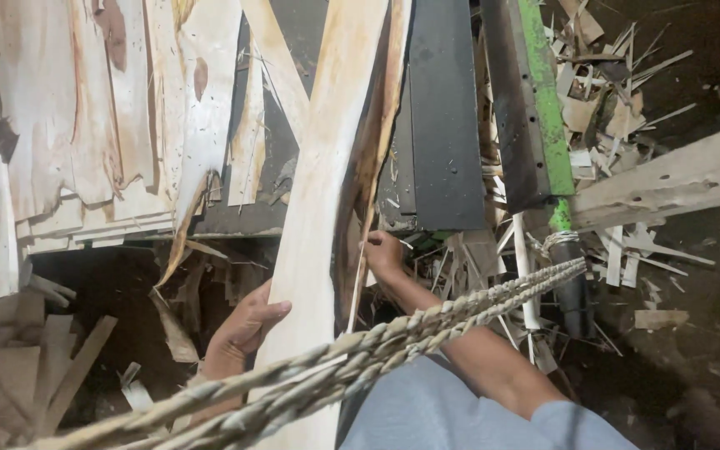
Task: Operating an industrial veneer cutter or guillotine to slice thin sheets of wood.
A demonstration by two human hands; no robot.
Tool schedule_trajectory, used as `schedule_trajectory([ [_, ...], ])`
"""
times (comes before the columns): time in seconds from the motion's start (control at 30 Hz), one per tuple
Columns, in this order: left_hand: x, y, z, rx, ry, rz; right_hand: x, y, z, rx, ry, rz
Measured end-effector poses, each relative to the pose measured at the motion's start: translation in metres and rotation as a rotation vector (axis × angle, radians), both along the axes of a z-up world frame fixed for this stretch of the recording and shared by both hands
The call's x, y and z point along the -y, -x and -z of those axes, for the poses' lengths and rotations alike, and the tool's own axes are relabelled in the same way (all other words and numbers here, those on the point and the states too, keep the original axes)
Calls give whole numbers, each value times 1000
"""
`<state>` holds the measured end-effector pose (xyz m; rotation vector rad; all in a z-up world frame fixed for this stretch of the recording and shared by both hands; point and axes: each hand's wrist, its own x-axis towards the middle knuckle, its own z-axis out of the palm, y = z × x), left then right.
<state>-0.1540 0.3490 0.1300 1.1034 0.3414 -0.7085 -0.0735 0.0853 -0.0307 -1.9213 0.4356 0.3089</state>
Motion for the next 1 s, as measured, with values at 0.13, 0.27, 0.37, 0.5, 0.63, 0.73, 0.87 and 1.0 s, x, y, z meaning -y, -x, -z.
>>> schedule_trajectory([
  [0.13, -2, 4, 22, -13, -4, -32, 6, -2, -1, -45, -158, 133],
  [0.27, -7, 1, 17, -91, -32, -99, 59, 16, -38, 6, -211, 291],
  [0.37, -18, 0, 13, -58, -121, -91, 137, 25, -49, 33, -366, 493],
  [0.5, -10, 5, -23, -168, -221, -101, 316, 28, 84, -114, 65, 440],
  [0.63, 1, 12, -22, -133, -207, -145, 408, 23, 63, 475, 659, 561],
  [0.73, 8, 10, -19, -96, -192, -175, 465, 29, 85, 305, 882, 508],
  [0.87, 19, 21, 12, -83, -153, -203, 439, 69, 28, 427, 341, 229],
  [1.0, 21, 1, 60, 113, -258, -153, 298, 88, -174, 166, -601, 404],
])
